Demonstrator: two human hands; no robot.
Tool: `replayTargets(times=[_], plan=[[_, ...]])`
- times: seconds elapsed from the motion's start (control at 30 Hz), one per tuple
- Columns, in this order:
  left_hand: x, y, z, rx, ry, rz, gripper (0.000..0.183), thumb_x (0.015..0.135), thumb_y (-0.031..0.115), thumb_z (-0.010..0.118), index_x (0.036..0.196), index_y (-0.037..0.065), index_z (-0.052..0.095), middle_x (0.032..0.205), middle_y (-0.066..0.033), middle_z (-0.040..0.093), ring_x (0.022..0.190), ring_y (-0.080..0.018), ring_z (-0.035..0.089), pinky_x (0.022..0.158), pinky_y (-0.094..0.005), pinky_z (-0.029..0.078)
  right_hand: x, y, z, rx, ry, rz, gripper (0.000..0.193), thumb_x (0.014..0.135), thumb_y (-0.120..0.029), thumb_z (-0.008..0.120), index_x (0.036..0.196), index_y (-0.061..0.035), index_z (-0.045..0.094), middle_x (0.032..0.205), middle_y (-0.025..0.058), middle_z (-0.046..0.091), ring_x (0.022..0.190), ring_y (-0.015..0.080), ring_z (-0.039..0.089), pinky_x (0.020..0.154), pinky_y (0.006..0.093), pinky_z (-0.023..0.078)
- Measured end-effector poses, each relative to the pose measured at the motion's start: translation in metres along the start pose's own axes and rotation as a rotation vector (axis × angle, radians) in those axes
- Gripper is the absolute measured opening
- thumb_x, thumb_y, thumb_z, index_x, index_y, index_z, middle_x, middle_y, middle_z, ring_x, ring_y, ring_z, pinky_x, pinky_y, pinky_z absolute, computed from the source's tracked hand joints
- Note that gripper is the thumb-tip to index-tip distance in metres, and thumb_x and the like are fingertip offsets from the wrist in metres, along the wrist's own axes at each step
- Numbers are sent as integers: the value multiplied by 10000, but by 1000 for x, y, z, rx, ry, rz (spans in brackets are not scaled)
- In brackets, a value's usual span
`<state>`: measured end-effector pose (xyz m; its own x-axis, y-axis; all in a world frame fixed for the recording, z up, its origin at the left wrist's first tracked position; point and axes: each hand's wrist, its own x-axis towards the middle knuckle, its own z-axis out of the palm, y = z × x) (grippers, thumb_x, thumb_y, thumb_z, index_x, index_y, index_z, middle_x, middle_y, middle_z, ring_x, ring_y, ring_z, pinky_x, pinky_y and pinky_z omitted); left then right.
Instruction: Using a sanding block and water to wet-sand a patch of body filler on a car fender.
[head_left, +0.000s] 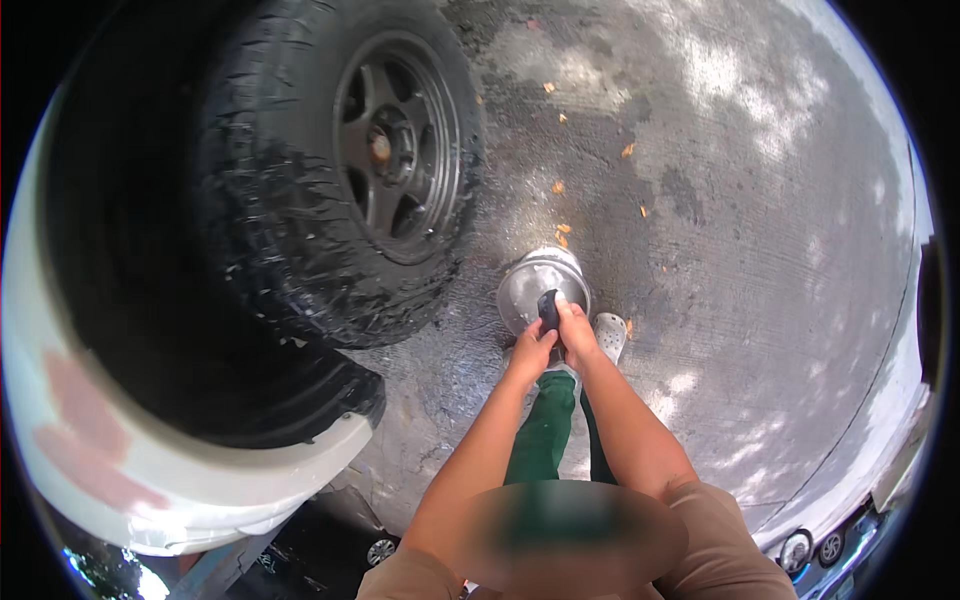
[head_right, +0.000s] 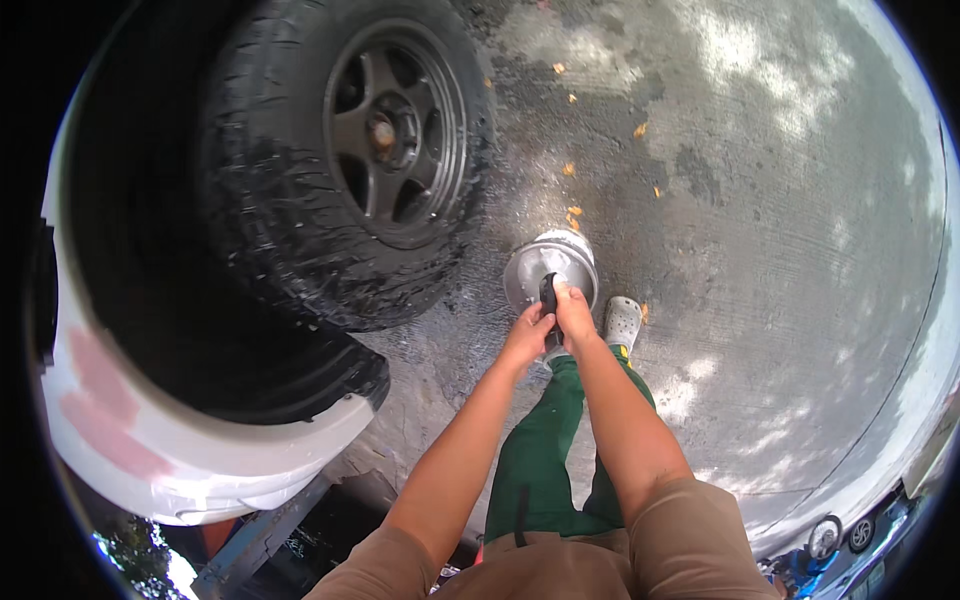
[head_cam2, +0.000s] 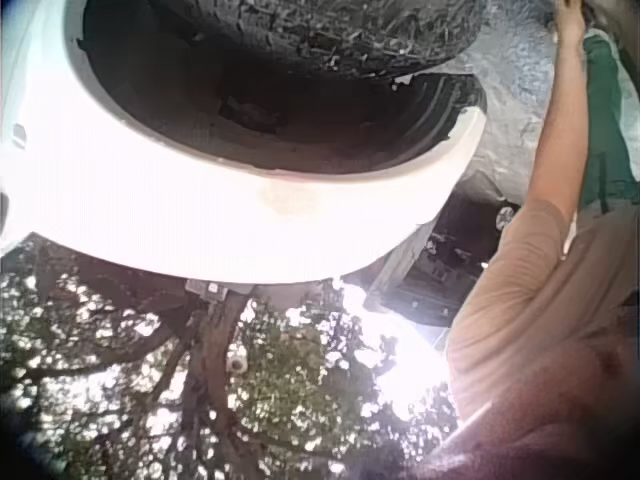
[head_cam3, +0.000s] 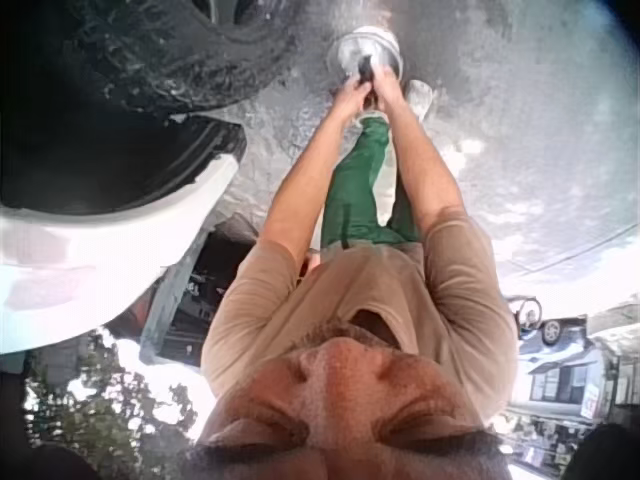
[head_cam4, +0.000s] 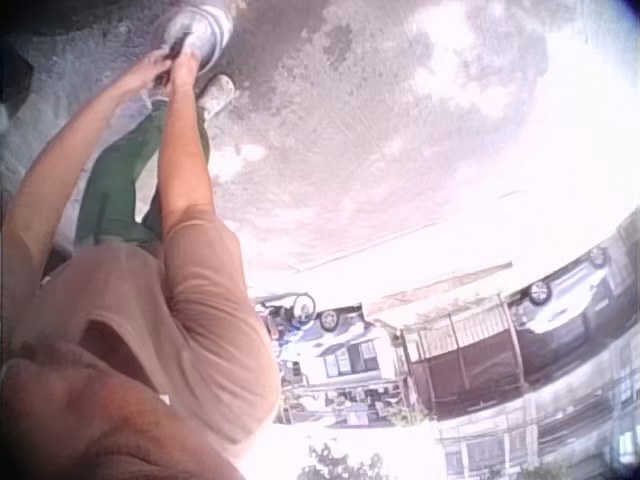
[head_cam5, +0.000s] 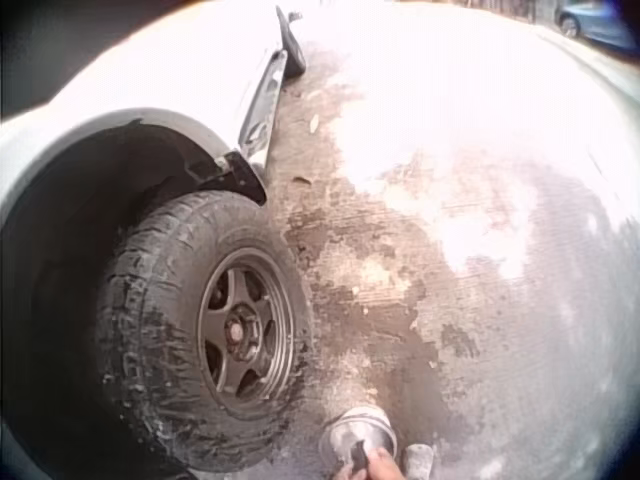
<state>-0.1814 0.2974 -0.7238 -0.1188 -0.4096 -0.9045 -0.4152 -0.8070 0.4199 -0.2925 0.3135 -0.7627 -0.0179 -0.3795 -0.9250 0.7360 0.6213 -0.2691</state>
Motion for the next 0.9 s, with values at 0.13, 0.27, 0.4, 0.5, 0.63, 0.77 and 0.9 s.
replayTargets(times=[0.13,0.27,0.4,0.5,0.63,0.77,0.9], plan=[[-61,42,-10,368,116,222,730,1026,405,538,1575,-35,340,1496,-317,486,1390,-402,500,1148,-437,402,-94,-53,40,-43,-189,-63,179,1048,-306,565,1066,-129,583,943,22,630,880,167,611,792,353,502],[-154,131,1,825,140,266,731,1004,475,536,1543,-8,428,1480,-331,485,1373,-457,493,1149,-482,388,-165,-112,34,-168,-342,-180,125,1054,-257,544,1060,-139,586,932,6,631,852,155,618,769,339,516],[-220,198,-35,1285,-43,457,597,986,452,599,1447,72,567,1440,-232,542,1350,-402,518,1122,-514,427,-160,-122,13,-502,-21,-532,227,1011,-325,656,992,-104,608,862,5,645,791,138,626,724,324,515],[-280,251,-89,1552,0,737,466,977,355,648,1351,80,614,1367,-169,593,1315,-382,545,1054,-508,488,-177,-119,36,-674,261,-744,366,999,-390,669,1083,-34,668,900,66,696,836,170,644,776,335,515],[-395,332,-193,1679,192,1031,462,1003,332,612,1390,80,592,1347,-150,620,1270,-357,590,1067,-475,484,-285,-92,161,-532,111,-978,433,1019,-329,637,1282,14,628,1093,199,735,1001,287,711,905,369,524],[-492,382,-279,1728,465,1229,411,1003,295,615,1356,84,620,1388,-121,605,1325,-310,546,1118,-454,446,-409,-18,284,-619,-28,-1460,517,986,-325,673,1410,-45,577,1379,226,575,1257,407,554,1060,469,444],[-496,395,-341,1914,576,1568,372,990,246,631,1325,86,648,1393,-109,604,1346,-298,527,1151,-437,417,-452,-9,374,-714,65,-1639,566,987,-324,665,1487,-95,528,1457,269,477,1320,461,480,1102,507,405]])
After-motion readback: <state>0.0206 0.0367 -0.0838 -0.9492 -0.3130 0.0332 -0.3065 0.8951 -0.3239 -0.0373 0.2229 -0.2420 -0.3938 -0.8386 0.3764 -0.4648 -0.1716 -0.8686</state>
